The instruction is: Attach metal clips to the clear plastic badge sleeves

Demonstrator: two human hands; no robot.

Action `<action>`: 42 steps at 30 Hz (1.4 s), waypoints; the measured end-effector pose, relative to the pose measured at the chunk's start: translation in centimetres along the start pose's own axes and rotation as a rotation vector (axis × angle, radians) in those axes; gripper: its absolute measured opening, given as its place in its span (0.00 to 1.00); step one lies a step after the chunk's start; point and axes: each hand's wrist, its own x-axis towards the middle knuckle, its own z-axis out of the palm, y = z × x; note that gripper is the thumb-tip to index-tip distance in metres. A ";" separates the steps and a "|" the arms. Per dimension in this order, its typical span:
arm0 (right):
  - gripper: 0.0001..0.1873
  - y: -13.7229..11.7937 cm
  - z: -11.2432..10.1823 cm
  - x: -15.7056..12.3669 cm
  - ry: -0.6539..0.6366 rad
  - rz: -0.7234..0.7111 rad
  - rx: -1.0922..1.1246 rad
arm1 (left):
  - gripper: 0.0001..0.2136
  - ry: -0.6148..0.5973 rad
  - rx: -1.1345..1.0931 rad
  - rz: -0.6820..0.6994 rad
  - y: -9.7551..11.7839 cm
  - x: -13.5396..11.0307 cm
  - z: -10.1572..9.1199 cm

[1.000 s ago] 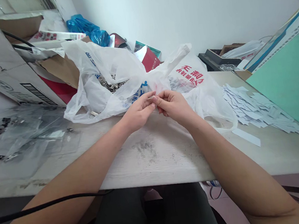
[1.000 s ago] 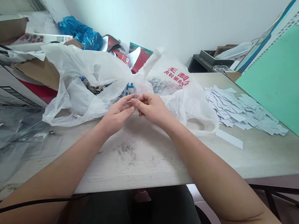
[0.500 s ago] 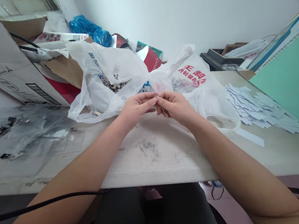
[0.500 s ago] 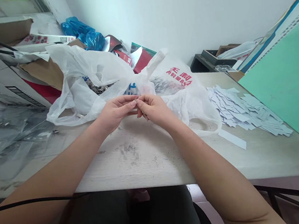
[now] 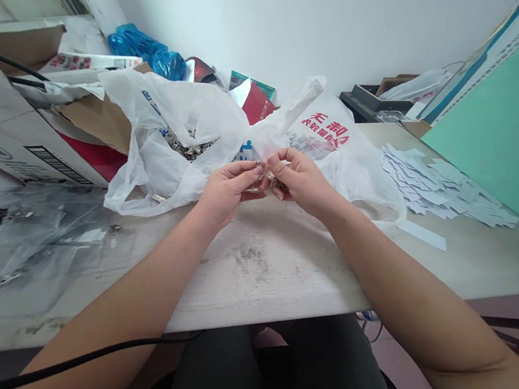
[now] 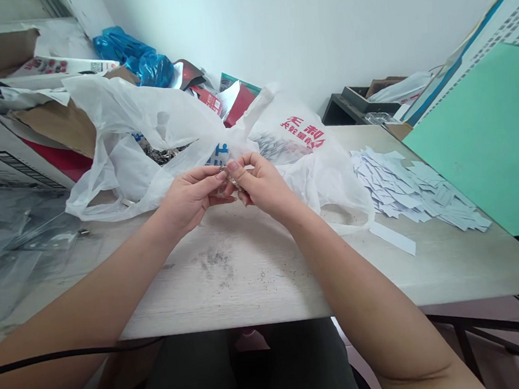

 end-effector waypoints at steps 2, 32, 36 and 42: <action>0.39 0.0 -0.1 0.0 -0.002 0.031 0.032 | 0.20 0.093 0.022 0.032 -0.2 0.1 0.1; 0.35 1.0 -0.2 0.4 0.019 -0.068 0.066 | 0.18 0.030 0.910 0.572 -0.7 0.1 -1.1; 0.33 0.9 0.0 0.3 0.030 -0.065 0.054 | 0.17 0.032 0.873 0.538 -0.5 0.0 -1.1; 0.34 1.2 -0.1 0.6 0.027 -0.064 0.039 | 0.17 0.027 0.921 0.543 -0.7 0.1 -1.1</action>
